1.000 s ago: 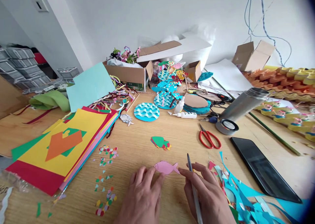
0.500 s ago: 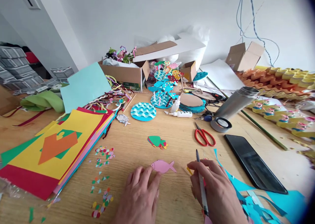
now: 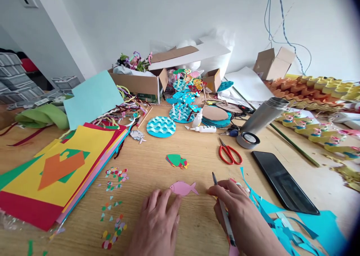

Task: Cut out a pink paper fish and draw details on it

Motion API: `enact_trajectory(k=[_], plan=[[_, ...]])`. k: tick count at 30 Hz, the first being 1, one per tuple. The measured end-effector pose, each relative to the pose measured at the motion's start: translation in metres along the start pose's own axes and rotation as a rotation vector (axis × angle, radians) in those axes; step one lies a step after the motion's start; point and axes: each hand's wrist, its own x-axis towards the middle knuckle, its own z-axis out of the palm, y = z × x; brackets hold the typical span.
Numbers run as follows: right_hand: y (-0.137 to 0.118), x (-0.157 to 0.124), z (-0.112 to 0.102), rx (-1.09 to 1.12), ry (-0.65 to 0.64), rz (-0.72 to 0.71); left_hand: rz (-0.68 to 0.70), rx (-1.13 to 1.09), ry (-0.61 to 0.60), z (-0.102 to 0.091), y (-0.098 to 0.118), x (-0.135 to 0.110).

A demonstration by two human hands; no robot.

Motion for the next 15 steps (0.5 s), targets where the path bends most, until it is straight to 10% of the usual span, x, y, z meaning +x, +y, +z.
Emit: enact_trajectory(k=[15], plan=[[-0.03, 0.002, 0.021, 0.11, -0.051, -0.203, -0.135, -0.152, -0.143, -0.003, 0.005, 0.0]])
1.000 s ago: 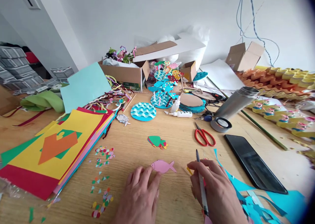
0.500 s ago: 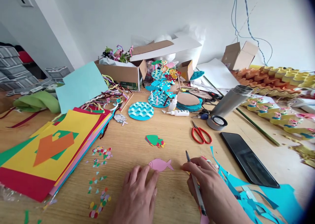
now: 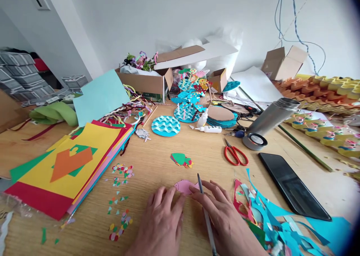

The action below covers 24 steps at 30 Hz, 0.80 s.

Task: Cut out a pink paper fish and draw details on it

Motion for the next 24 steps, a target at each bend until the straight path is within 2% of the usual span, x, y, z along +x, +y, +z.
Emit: enact_trajectory(k=[19, 21, 24], plan=[[0.008, -0.007, 0.01, -0.004, -0.017, 0.049, -0.016, -0.011, -0.029, -0.002, 0.001, 0.0], [0.01, -0.008, 0.009, -0.023, 0.009, 0.037, -0.02, -0.017, -0.031, -0.002, 0.001, 0.0], [0.016, -0.009, 0.002, -0.057, 0.137, 0.066, -0.026, -0.037, -0.042, -0.004, 0.001, 0.001]])
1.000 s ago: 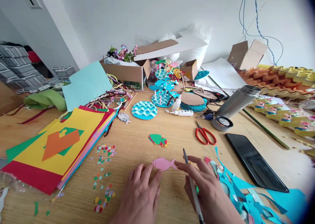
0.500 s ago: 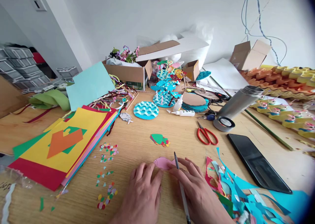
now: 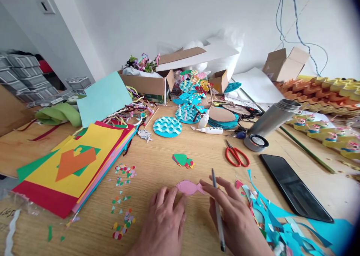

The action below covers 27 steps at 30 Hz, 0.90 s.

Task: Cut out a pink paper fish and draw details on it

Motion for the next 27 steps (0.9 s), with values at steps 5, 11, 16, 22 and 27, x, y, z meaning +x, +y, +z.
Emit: enact_trajectory(k=[5, 11, 16, 22, 27], plan=[[0.013, 0.0, -0.018, -0.071, 0.141, 0.106, -0.009, -0.014, -0.019, -0.001, 0.0, 0.0], [0.005, 0.001, -0.016, -0.09, -0.024, -0.007, -0.016, 0.0, -0.003, 0.0, 0.001, 0.0], [-0.008, 0.005, -0.007, -0.005, -0.116, 0.018, -0.011, -0.004, 0.016, 0.0, 0.002, -0.001], [-0.005, 0.004, -0.003, 0.018, -0.136, 0.026, -0.024, -0.01, 0.021, -0.003, 0.005, -0.001], [-0.002, 0.004, -0.002, -0.036, -0.098, 0.016, -0.012, 0.0, 0.031, -0.001, 0.003, -0.001]])
